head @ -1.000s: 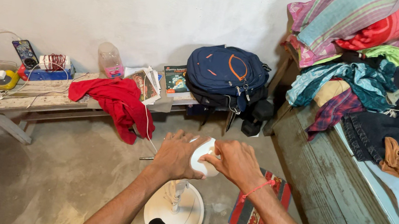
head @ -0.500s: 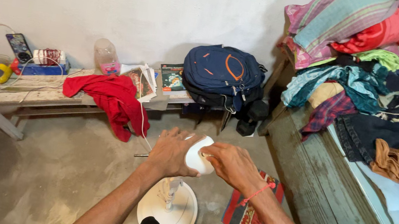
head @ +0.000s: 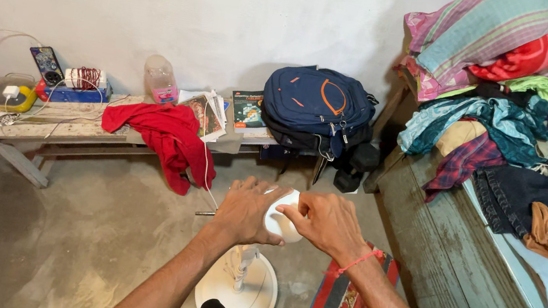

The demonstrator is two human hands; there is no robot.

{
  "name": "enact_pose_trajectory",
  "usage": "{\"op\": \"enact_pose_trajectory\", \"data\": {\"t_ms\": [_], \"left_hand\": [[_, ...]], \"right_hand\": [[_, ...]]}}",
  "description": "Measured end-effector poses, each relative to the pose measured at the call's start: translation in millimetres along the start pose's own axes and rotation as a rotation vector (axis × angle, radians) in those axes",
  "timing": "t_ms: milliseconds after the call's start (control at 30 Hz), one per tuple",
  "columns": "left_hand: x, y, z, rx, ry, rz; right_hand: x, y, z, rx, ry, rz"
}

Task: The person handles small fan parts on a bed, then works on a pedestal fan, unscrewing and removing a knob from the fan's pole. They pick up the white motor housing, carry it around the room, and repeatedly fit and twist the housing onto the fan motor shaft to reattach it.

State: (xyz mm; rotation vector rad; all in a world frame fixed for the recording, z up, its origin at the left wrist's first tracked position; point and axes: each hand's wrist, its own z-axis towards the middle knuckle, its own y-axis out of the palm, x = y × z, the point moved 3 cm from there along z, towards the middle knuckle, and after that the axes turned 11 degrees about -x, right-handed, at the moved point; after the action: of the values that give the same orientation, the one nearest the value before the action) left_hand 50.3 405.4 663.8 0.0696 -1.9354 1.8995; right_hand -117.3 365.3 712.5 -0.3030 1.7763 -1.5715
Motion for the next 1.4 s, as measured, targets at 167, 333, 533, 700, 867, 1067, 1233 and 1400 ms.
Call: {"op": "enact_pose_trajectory", "data": {"t_ms": [167,333,533,700,867,1067,1233,1400], "left_hand": [[-2.3,0.5,0.8,-0.035,-0.037,-0.003],[0.3,0.0,-1.2,-0.022,-0.02,-0.012],[0.5,-0.4,-0.8,-0.04,-0.04,-0.018],[2.0,-2.7,0.2,-0.007,-0.017,-0.012],[2.2,-2.5,-2.2,-0.024,-0.03,-0.016],[0.4,-1.1,-2.4,-0.027,-0.039,-0.01],[1.3,0.5,-1.2,-0.016,-0.019,0.002],[0.5,0.3,-2.7,-0.029,-0.025,-0.002]], "right_hand": [[-3.5,-9.8,-9.3,-0.022,-0.297,0.157],[0.9,1.9,-10.1,-0.057,-0.369,0.054],[9.4,10.0,-0.4,-0.02,-0.153,0.054],[5.9,11.9,6.0,0.049,-0.049,-0.017],[-1.6,7.3,1.2,0.13,-0.02,-0.037],[-6.4,-10.4,-15.3,0.1,-0.173,0.177],[-7.7,2.3,-19.2,-0.021,-0.323,0.09],[10.2,11.0,-8.7,0.015,-0.274,0.115]]}}
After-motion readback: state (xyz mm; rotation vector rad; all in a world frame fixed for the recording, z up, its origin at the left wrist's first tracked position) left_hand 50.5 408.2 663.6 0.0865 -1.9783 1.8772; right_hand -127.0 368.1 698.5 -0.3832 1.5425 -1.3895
